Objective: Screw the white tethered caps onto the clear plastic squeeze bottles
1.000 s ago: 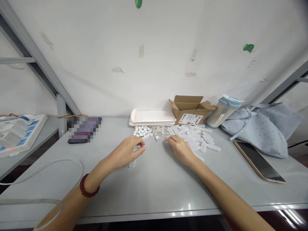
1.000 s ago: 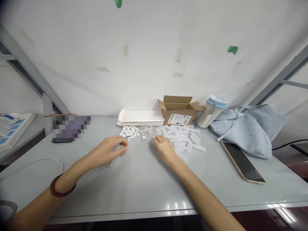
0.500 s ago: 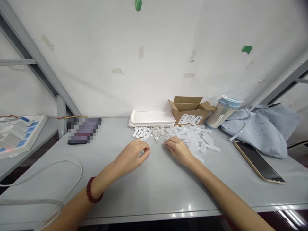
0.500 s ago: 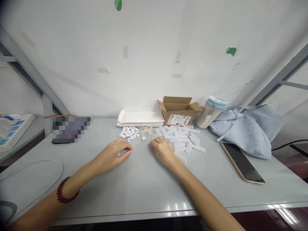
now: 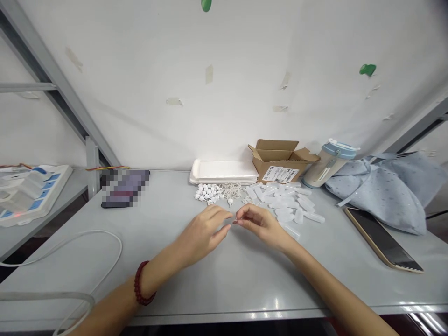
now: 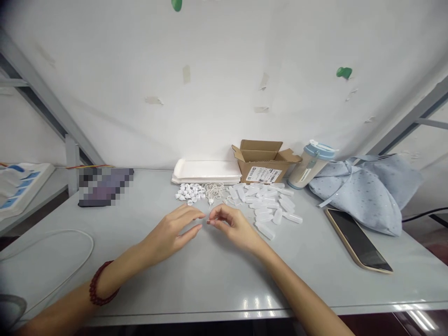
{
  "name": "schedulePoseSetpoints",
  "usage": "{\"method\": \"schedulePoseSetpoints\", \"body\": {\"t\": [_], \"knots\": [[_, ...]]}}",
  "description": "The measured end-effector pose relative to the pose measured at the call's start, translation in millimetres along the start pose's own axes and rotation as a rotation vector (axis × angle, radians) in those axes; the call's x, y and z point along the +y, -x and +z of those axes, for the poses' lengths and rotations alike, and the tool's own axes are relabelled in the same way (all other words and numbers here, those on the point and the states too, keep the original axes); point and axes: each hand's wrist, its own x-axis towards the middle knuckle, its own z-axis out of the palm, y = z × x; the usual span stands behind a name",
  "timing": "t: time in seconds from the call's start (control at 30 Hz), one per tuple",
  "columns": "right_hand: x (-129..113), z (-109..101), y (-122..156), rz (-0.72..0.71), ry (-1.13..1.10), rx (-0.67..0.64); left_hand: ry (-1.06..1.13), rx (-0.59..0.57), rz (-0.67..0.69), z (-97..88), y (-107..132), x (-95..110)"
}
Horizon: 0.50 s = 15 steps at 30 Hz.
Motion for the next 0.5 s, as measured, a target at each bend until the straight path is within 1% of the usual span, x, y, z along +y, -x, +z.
{"method": "schedulePoseSetpoints", "body": {"t": [0.07, 0.17, 0.27, 0.43, 0.5], "knots": [[-3, 3, 2, 0.001, -0.043, -0.035, 0.010, 0.006, 0.008, 5.0, 1, 3], [-6, 5, 3, -0.004, -0.047, -0.064, 0.013, 0.036, 0.014, 9.6, 2, 4], [-5, 5, 3, 0.005, -0.067, -0.078, 0.021, 0.078, 0.028, 11.4, 2, 3], [-3, 3, 3, 0.015, -0.165, -0.103, 0.045, 0.174, 0.080, 14.3, 1, 1], [-2, 2, 3, 0.006, -0.185, -0.118, 0.041, 0.196, 0.070, 15.1, 1, 1]]}}
